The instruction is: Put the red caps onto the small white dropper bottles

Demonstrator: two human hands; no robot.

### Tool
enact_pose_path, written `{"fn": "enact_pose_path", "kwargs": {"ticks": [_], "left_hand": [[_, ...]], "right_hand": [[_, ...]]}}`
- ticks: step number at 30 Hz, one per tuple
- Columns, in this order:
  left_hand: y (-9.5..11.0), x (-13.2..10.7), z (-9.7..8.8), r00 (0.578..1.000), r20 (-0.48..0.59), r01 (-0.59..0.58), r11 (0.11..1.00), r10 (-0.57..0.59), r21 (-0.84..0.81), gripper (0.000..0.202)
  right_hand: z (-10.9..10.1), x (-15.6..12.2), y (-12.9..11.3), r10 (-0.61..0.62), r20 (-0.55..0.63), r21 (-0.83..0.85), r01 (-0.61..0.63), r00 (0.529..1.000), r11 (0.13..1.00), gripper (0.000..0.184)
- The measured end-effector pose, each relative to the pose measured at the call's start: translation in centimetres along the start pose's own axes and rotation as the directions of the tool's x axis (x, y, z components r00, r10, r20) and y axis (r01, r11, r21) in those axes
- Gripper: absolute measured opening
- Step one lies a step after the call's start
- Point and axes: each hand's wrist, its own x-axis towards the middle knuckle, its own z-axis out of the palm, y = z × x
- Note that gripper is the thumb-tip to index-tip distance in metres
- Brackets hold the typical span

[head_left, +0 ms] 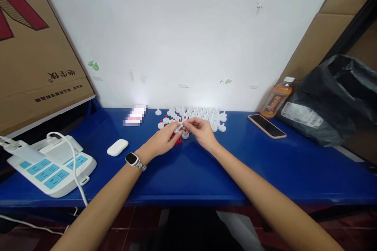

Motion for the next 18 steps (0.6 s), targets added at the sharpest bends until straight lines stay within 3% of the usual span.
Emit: {"fn": "enact_pose_path", "kwargs": {"ticks": [6,12,18], "left_hand": [[0.3,-0.2,0.0,1.000,0.007,0.004,1.000,-0.004,-0.003,0.031],[1.2,-0.3,-0.3,0.999,0.026,-0.026,1.000,0.026,0.011,0.028],[1.6,-0.2,0.3,1.000,-0.031,0.002,1.000,-0.001,0.023,0.037]], "right_hand": [[0.0,-0.1,0.0,-0.021,-0.072,-0.007,0.021,0.997,1.000,0.035],[0.0,-0.1,0.4,0.016,-0.022,0.017,-0.015,1.000,1.000,0.033],[1.3,-0.6,0.1,-0.051,-0.208,0.005,0.054,0.977,0.999,0.030]]}}
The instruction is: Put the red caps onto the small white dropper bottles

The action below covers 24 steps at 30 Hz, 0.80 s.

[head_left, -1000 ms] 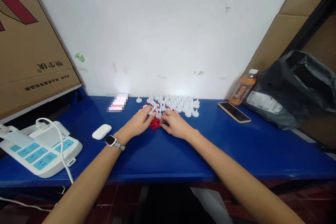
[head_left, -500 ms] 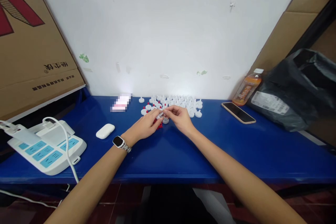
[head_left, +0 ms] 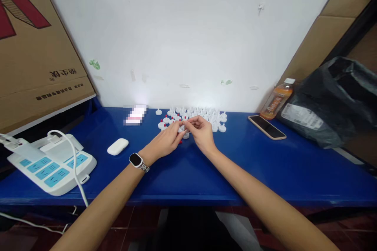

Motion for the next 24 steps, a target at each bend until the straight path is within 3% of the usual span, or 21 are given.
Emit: {"fn": "enact_pose_path", "kwargs": {"ticks": [3,10,14,17,19,21,24], "left_hand": [[-0.1,0.1,0.2,0.999,-0.039,0.018,1.000,-0.019,-0.011,0.044],[-0.2,0.3,0.1,0.996,-0.091,0.015,1.000,-0.016,-0.015,0.058],[-0.2,0.2,-0.3,0.998,-0.069,0.012,1.000,-0.012,-0.005,0.064],[-0.7,0.1,-1.1,0.995,-0.096,0.026,1.000,-0.025,0.015,0.058],[-1.4,0.1,-1.7,0.987,-0.157,0.050,0.999,-0.047,0.017,0.045],[-2.1,0.1,-2.1,0.975,-0.209,0.077,0.997,-0.073,0.009,0.040],[-3.0,0.2,-2.3,0.967,-0.234,0.104,0.995,-0.100,0.003,0.042]], "right_hand": [[0.5,-0.5,-0.4,-0.067,-0.043,-0.104,0.062,0.997,0.993,0.029],[0.6,-0.3,-0.8,-0.104,0.058,-0.204,0.114,0.993,0.972,0.032],[-0.5,0.6,-1.0,-0.089,0.105,-0.174,0.107,0.990,0.979,0.025],[-2.0,1.0,-1.4,-0.105,0.159,-0.266,0.145,0.982,0.953,0.016],[-3.1,1.1,-1.6,-0.063,0.287,-0.368,0.170,0.956,0.914,0.011],[-3.8,1.1,-1.6,0.035,0.442,-0.456,0.191,0.897,0.869,0.008],[-4.2,1.1,-1.2,0.117,0.531,-0.542,0.230,0.839,0.808,0.007]]}}
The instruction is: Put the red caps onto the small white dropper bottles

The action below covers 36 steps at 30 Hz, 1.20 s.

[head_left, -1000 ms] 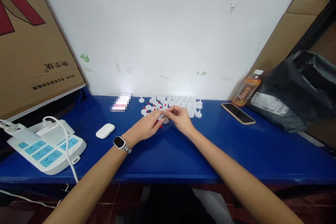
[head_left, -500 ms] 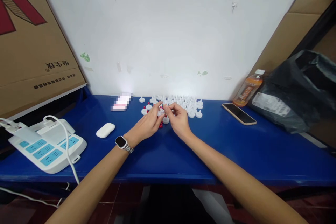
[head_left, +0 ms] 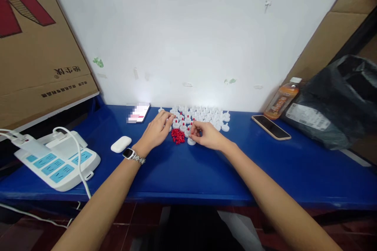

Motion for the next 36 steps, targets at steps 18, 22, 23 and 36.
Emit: {"fn": "enact_pose_path", "kwargs": {"ticks": [18,22,23,36], "left_hand": [[-3.6,0.4,0.0,0.954,-0.220,0.207,0.978,-0.205,-0.013,0.023],[-4.4,0.4,0.1,0.942,-0.217,0.257,0.966,-0.258,-0.033,0.022],[-4.5,0.3,0.1,0.941,-0.213,0.263,0.964,-0.264,-0.035,0.022],[-4.4,0.4,0.1,0.956,-0.205,0.212,0.977,-0.210,-0.009,0.015]], "right_hand": [[0.1,3.6,-1.3,-0.091,-0.354,-0.320,-0.029,0.931,0.947,0.017],[0.5,10.0,-1.7,-0.029,-0.173,-0.442,-0.051,0.985,0.896,0.021],[0.8,11.6,-1.6,0.002,-0.134,-0.504,-0.070,0.991,0.861,0.022],[2.4,17.5,-1.3,0.164,-0.124,-0.595,-0.205,0.979,0.777,0.018]]}}
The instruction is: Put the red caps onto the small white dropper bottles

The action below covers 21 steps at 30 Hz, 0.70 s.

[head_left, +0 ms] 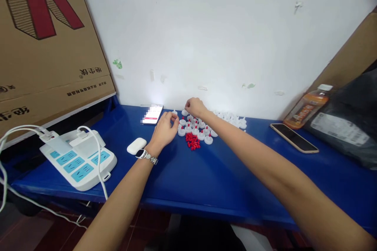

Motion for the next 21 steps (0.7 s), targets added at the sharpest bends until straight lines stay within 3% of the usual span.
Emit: {"fn": "enact_pose_path", "kwargs": {"ticks": [2,5,8,11,13,16,19,21], "left_hand": [[0.4,-0.1,-0.1,0.997,-0.047,-0.055,0.998,0.056,0.004,0.019],[1.3,-0.4,-0.2,0.986,-0.074,-0.151,0.989,0.150,-0.008,0.032],[2.1,-0.8,0.0,0.974,0.015,-0.225,0.974,0.225,-0.029,0.039],[2.8,-1.2,0.2,0.958,0.177,-0.216,0.973,0.227,-0.079,0.037],[3.1,-1.3,0.2,0.950,0.238,-0.174,0.977,0.200,-0.125,0.038],[3.3,-1.3,-0.1,0.957,0.246,-0.110,0.979,0.151,-0.171,0.038],[3.3,-1.2,-0.3,0.965,0.235,-0.074,0.980,0.116,-0.183,0.033],[3.2,-1.1,-0.4,0.966,0.235,-0.066,0.981,0.108,-0.180,0.032]], "right_hand": [[-1.2,-1.4,0.0,-0.018,-0.064,0.154,0.028,0.998,0.988,0.016],[-3.0,-4.6,0.0,-0.054,-0.151,0.451,0.117,0.987,0.885,0.011],[-3.9,-8.0,0.1,-0.080,-0.163,0.605,0.164,0.983,0.779,0.012],[-3.5,-10.8,0.6,-0.054,-0.166,0.693,0.155,0.985,0.704,0.019],[-2.8,-12.4,1.1,-0.023,-0.235,0.677,0.180,0.972,0.714,0.023],[-2.0,-14.7,2.1,-0.122,-0.295,0.470,0.255,0.948,0.845,0.020],[-1.7,-16.3,2.8,-0.303,-0.145,0.217,0.329,0.942,0.919,0.012],[-1.8,-16.9,3.0,-0.341,-0.068,0.128,0.347,0.938,0.929,0.010]]}}
